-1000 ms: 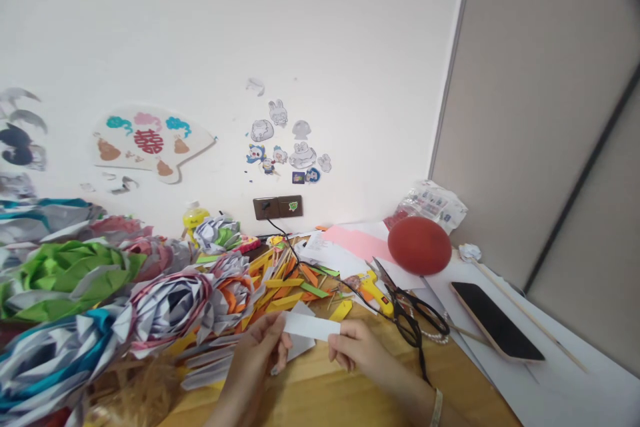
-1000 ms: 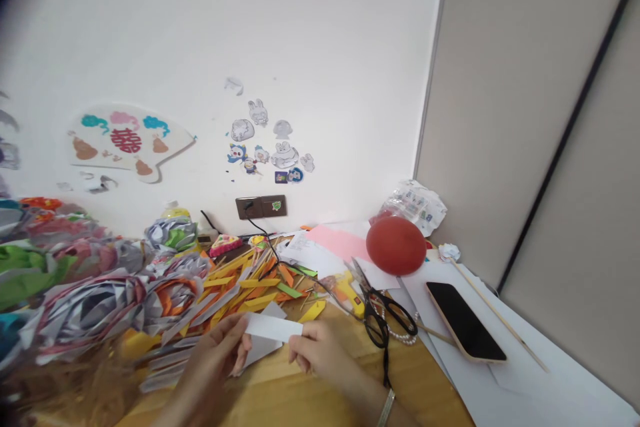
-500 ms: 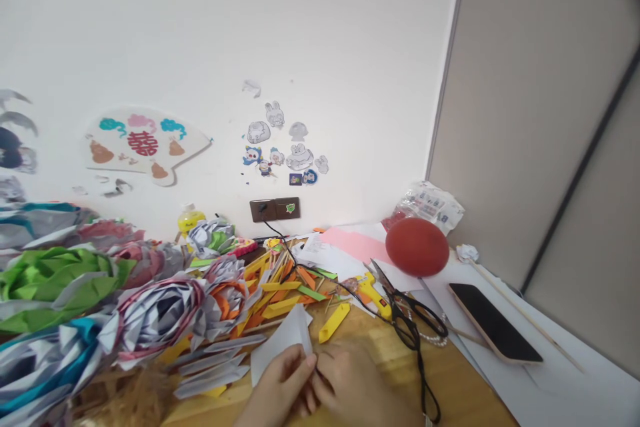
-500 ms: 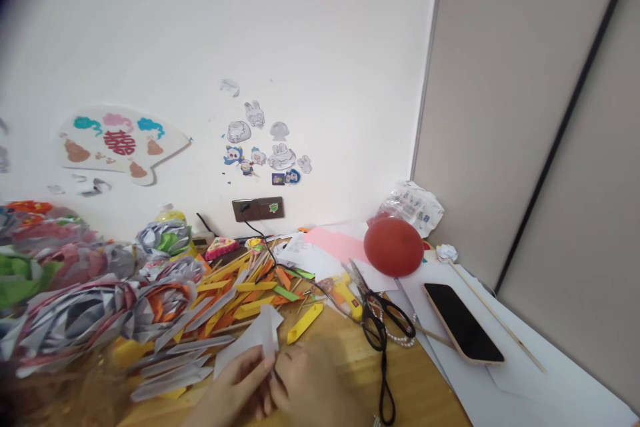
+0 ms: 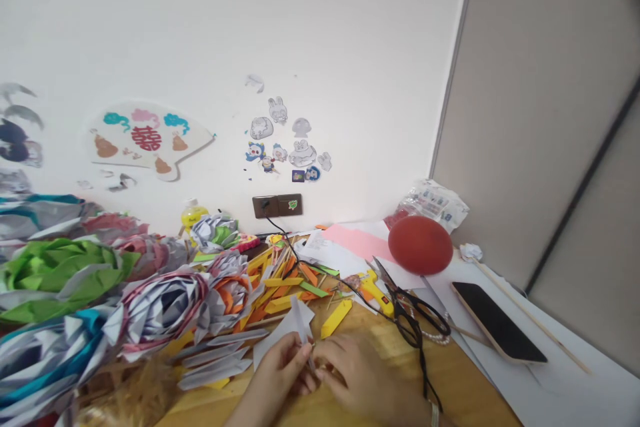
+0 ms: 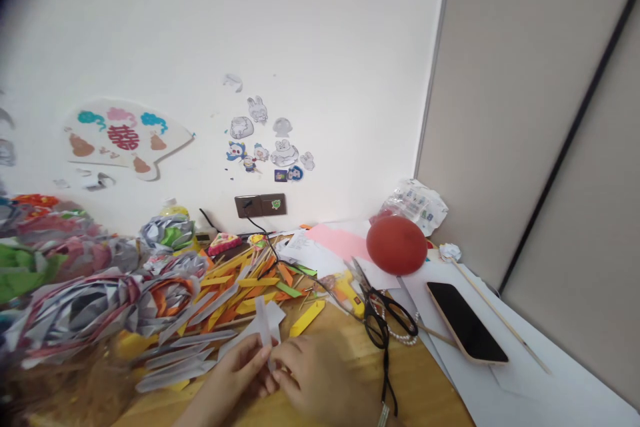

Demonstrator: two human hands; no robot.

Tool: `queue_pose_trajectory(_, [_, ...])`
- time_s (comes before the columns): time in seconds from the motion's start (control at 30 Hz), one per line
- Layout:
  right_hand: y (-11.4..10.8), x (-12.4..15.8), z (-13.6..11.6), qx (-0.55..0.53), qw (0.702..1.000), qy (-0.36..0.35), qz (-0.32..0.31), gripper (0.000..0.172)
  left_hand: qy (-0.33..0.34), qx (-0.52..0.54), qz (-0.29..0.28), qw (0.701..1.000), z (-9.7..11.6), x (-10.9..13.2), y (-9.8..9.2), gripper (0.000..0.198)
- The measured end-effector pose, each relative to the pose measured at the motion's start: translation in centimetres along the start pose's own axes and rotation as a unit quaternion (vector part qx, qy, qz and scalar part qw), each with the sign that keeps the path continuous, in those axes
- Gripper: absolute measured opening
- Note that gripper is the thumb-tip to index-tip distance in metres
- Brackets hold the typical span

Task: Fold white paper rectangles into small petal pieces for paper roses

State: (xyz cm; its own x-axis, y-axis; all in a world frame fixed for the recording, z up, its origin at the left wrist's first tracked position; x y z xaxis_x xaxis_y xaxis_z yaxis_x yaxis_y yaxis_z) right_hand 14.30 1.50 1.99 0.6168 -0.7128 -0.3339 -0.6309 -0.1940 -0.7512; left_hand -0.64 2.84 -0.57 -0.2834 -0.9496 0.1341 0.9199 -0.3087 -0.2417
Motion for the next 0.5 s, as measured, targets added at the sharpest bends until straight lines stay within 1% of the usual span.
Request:
queue_pose_trajectory(0.17, [-0.31,-0.04,-0.4,-0.012,1.0,-0.002,-0.006,0.02,0.014,-0.006,-0.003,1.0,-0.41,-0.1,-0.03,0.049])
queue_pose_trajectory(0.33, [-0.43,0.01,-0.33,0.001,0.999,-0.042,0.011,0.014,0.006,-0.017,0.007,1.0,-0.73,-0.32,-0.02,0.047])
queue_pose_trajectory(0.43, [-0.58,-0.05,0.04,0.044,0.997,-0.061,0.018,0.01,-0.015,-0.021,0.011,1.0,-0.52,-0.27,0.01,0.045])
queue_pose_trajectory(0.5, [-0.59,-0.1,0.51,0.09,0.992,-0.082,0.022,0.012,-0.024,-0.018,0.011,0.999,-0.29,-0.15,0.02,0.041])
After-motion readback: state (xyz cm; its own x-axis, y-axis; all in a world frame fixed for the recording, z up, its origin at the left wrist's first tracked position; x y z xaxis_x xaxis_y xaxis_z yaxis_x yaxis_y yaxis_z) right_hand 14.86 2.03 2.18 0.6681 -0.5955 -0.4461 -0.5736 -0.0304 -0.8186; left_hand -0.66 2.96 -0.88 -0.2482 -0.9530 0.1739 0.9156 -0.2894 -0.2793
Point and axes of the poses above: each hand's wrist, its own x-axis away from the middle knuckle, its own y-axis out of the palm, z = x × y, the point moved 2 cm from there along -x, towards the middle knuckle, and after that the axes turned 13 degrees about -x, right-handed, at the moved point
